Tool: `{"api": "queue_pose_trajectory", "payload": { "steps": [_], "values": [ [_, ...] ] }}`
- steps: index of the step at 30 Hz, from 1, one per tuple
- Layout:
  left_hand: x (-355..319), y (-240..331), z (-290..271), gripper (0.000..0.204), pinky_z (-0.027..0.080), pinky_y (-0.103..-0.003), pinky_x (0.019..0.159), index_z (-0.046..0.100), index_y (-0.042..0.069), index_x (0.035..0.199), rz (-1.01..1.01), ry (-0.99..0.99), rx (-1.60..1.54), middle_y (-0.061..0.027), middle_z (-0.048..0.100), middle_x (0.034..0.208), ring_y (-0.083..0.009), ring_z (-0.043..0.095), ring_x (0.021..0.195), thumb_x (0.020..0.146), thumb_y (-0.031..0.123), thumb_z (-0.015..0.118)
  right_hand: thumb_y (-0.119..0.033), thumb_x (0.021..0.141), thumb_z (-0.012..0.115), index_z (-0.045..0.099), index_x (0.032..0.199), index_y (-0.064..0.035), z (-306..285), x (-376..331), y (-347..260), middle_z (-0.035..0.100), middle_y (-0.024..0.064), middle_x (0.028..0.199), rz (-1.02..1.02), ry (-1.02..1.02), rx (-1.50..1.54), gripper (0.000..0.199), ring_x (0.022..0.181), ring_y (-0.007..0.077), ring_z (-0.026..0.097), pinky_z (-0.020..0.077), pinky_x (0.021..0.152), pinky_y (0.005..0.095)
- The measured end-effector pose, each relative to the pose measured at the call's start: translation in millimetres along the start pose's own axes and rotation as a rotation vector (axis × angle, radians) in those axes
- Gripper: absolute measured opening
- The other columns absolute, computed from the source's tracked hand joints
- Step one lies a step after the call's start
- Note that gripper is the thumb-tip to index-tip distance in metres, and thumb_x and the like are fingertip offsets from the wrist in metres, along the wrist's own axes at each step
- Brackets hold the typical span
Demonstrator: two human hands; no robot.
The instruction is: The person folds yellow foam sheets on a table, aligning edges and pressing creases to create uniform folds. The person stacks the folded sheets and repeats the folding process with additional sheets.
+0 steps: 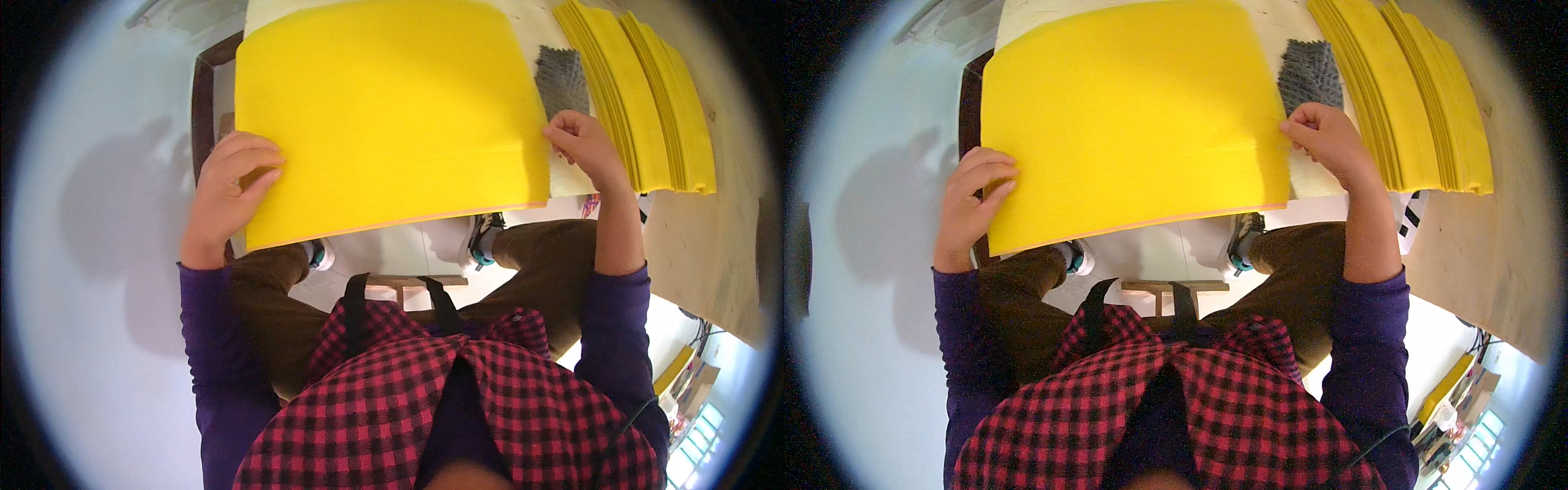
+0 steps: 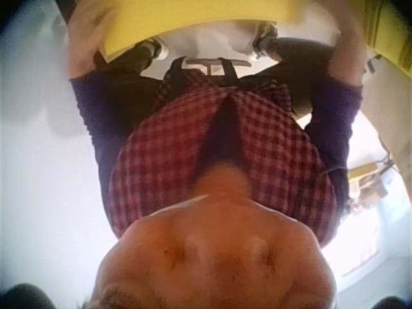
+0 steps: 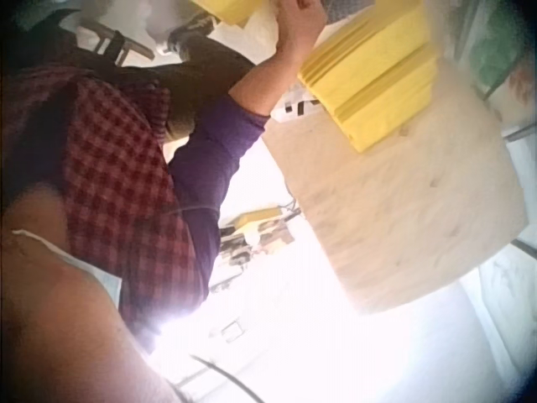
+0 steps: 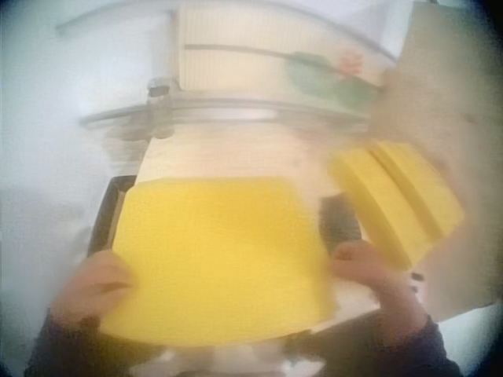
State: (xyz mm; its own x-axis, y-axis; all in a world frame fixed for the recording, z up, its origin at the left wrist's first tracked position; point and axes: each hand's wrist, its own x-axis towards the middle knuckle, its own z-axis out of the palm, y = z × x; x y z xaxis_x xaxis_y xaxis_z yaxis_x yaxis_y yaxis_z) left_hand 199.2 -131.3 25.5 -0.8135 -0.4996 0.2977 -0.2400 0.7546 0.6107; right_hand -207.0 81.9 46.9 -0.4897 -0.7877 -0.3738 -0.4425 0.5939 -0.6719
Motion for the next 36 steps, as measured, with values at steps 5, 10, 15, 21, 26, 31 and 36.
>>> {"api": "queue_pose_trajectory", "payload": {
  "steps": [5, 10, 15, 21, 26, 31, 36],
  "values": [
    [-2, -3, -1, 0.019, 0.047, -0.036, 0.08, 0.065, 0.002, 0.085, 0.02, 0.005, -0.031, -0.0118, 0.064, 0.09, -0.0293, 0.06, 0.088, 0.069, -0.005, 0.07, -0.023, 0.086, 0.064, 0.058, 0.077, -0.0073, -1, 3, 3, 0.053, -0.0029, 0.064, 0.023, -0.016, 0.001, 0.019, 0.055, 0.005, 0.046, 0.0358, 0.049, 0.0212],
    [-4, -6, -2, 0.016, 0.048, -0.036, 0.079, 0.065, 0.001, 0.084, 0.021, 0.003, -0.024, -0.011, 0.065, 0.09, -0.0288, 0.06, 0.087, 0.069, -0.003, 0.07, -0.02, 0.086, 0.065, 0.058, 0.08, -0.0072, -2, 3, 4, 0.052, -0.004, 0.063, 0.043, -0.036, 0.054, 0.016, 0.054, 0.0046, 0.045, 0.0347, 0.049, 0.0208],
    [-4, -7, -2, 0.014, 0.048, -0.037, 0.079, 0.066, 0.002, 0.082, 0.066, 0.011, -0.024, -0.0092, 0.066, 0.088, -0.0286, 0.06, 0.086, 0.069, -0.002, 0.07, -0.019, 0.087, 0.064, 0.059, 0.081, -0.0068, -2, 3, 4, 0.052, -0.0039, 0.063, 0.019, -0.035, 0.038, 0.015, 0.054, 0.0044, 0.045, 0.0348, 0.049, 0.021],
    [-7, -6, -1, 0.014, 0.048, -0.037, 0.079, 0.066, 0.002, 0.082, 0.055, 0.004, -0.037, -0.0093, 0.066, 0.087, -0.0288, 0.06, 0.086, 0.069, -0.001, 0.07, -0.019, 0.088, 0.064, 0.058, 0.081, -0.0067, 0, 4, 5, 0.051, -0.0039, 0.063, 0.01, -0.028, 0.046, 0.015, 0.054, 0.0042, 0.045, 0.035, 0.049, 0.0212],
    [-9, -6, -1, 0.015, 0.048, -0.038, 0.08, 0.066, 0.002, 0.082, 0.067, -0.001, -0.005, -0.01, 0.066, 0.088, -0.0291, 0.06, 0.086, 0.069, -0.001, 0.07, -0.019, 0.088, 0.064, 0.058, 0.082, -0.007, 0, 4, 4, 0.051, -0.0041, 0.063, 0.01, -0.035, 0.04, 0.014, 0.054, 0.0042, 0.044, 0.035, 0.049, 0.021],
    [-10, -5, 0, 0.017, 0.048, -0.037, 0.08, 0.065, 0.003, 0.083, 0.043, -0.003, -0.031, -0.0111, 0.065, 0.088, -0.0298, 0.06, 0.087, 0.068, -0.002, 0.07, -0.02, 0.088, 0.063, 0.058, 0.082, -0.0074, -1, 3, 3, 0.051, -0.0043, 0.063, 0.028, -0.062, 0.079, 0.014, 0.055, 0.0041, 0.044, 0.0347, 0.05, 0.0205],
    [-9, -4, -1, 0.018, 0.048, -0.037, 0.078, 0.065, 0.002, 0.084, 0.054, 0.002, -0.033, -0.0118, 0.064, 0.088, -0.0302, 0.059, 0.086, 0.067, -0.002, 0.07, -0.021, 0.088, 0.063, 0.057, 0.08, -0.0079, 0, 4, 3, 0.051, -0.0043, 0.064, 0.001, -0.068, 0.029, 0.017, 0.056, 0.0035, 0.044, 0.0343, 0.05, 0.0201]
  ]
}}
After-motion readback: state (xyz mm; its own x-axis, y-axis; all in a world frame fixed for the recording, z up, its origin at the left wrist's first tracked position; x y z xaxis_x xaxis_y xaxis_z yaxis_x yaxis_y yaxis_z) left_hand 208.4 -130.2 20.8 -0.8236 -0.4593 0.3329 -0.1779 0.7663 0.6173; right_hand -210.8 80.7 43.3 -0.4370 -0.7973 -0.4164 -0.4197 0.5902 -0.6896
